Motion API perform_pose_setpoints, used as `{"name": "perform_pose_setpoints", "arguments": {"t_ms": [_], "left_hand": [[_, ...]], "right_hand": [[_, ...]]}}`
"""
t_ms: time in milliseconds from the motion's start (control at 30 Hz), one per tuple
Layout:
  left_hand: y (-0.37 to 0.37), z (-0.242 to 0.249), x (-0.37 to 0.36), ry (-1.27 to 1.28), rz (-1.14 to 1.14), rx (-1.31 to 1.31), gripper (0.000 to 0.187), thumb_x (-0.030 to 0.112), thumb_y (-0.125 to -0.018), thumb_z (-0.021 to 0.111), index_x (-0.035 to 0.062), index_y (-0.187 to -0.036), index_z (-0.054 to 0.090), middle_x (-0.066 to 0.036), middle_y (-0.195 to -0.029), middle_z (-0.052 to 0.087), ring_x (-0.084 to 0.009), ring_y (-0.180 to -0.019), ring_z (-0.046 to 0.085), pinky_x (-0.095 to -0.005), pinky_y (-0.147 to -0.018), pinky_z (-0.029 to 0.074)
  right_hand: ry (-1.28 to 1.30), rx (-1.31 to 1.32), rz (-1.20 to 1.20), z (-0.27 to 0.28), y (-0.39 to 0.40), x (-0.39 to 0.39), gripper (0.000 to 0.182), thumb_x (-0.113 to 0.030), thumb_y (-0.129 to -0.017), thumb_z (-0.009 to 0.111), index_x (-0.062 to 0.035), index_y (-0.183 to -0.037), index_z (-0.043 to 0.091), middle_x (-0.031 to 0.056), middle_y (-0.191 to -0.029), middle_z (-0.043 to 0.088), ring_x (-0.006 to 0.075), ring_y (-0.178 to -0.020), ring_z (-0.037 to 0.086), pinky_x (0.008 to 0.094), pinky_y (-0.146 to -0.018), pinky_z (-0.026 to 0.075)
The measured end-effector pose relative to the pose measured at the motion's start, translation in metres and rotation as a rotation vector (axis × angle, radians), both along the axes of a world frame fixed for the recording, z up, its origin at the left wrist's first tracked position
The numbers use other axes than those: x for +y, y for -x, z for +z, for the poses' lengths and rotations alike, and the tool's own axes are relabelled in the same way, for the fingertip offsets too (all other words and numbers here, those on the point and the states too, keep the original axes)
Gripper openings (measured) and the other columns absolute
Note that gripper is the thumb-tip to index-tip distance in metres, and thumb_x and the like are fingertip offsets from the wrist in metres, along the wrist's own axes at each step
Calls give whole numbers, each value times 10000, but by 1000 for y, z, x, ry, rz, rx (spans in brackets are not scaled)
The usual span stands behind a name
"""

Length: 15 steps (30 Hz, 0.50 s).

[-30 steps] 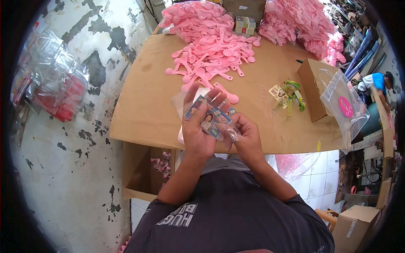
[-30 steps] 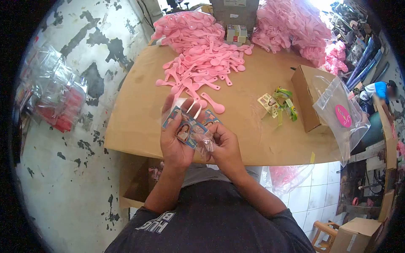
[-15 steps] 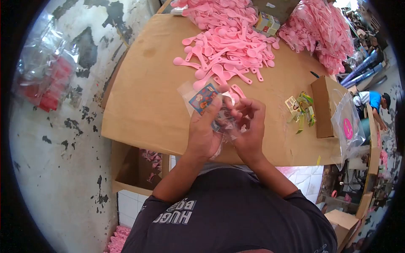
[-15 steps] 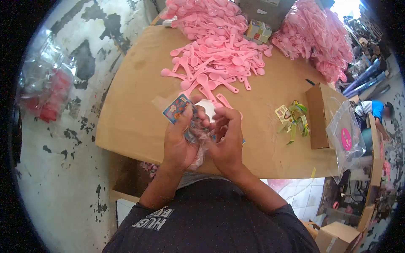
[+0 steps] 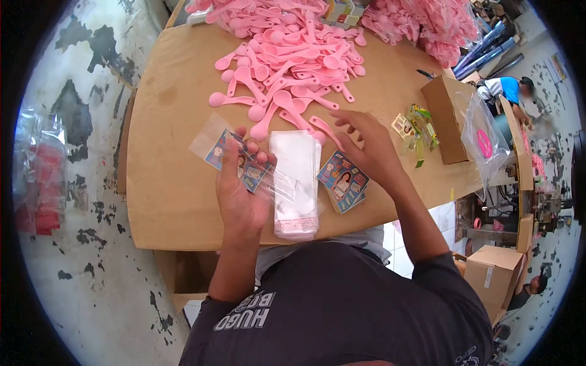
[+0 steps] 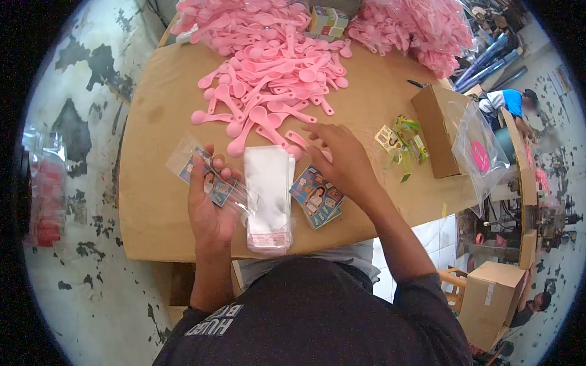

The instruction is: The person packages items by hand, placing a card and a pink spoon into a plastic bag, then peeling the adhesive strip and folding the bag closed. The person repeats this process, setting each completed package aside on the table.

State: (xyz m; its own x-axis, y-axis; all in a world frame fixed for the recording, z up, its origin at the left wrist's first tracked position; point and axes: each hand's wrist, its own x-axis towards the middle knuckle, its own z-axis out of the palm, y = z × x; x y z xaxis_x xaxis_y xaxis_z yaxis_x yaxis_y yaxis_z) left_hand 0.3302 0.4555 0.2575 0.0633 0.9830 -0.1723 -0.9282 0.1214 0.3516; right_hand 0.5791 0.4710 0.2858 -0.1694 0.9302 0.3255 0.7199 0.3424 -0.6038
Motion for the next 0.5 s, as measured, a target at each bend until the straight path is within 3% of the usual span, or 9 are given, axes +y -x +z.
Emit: {"name": "perform_pose_setpoints", "arguments": {"t_ms": [167,267,333,467,500], "left_hand": [[-7,2,-6,-57,4,72,390,315,-1040,632,36,-1296,543,-38,-953,624,-153,-855,623,-377,-868,553],[-15,7,-12,-73,56,132,398,311,-1040,631,25,-1299,536,-47,-964,626,-165,-871,625,-392,-891,554],[-19,7,-17,-63,111,143,404,305,-1040,630,13,-1300,527,-58,-970,624,-172,-888,626,-408,-917,554],[-24,5,-23,-53,200,131,408,306,-1042,628,16,-1305,515,-70,-989,625,-183,-903,626,-413,-936,549],[-25,3,-23,-70,251,77,386,292,-1043,624,16,-1295,530,-82,-995,631,-192,-913,628,-415,-978,541]], "right_hand": [[-96,-241,151,-17,9,37,374,-131,-933,647,-137,-1306,631,133,-1103,668,324,-998,651,430,-825,531],[73,-339,205,-20,2,50,381,-125,-926,641,-148,-1307,636,152,-1066,656,361,-969,652,458,-824,532],[-32,-341,141,-20,-5,50,374,-99,-925,635,-148,-1296,646,144,-1056,651,342,-909,671,439,-795,545],[-6,-247,21,11,-34,27,341,-78,-922,659,-126,-1259,668,129,-1038,662,276,-845,692,398,-744,554],[-44,-39,-11,16,-41,18,309,-80,-927,678,-85,-1235,673,115,-1011,674,229,-836,687,379,-725,552]]}}
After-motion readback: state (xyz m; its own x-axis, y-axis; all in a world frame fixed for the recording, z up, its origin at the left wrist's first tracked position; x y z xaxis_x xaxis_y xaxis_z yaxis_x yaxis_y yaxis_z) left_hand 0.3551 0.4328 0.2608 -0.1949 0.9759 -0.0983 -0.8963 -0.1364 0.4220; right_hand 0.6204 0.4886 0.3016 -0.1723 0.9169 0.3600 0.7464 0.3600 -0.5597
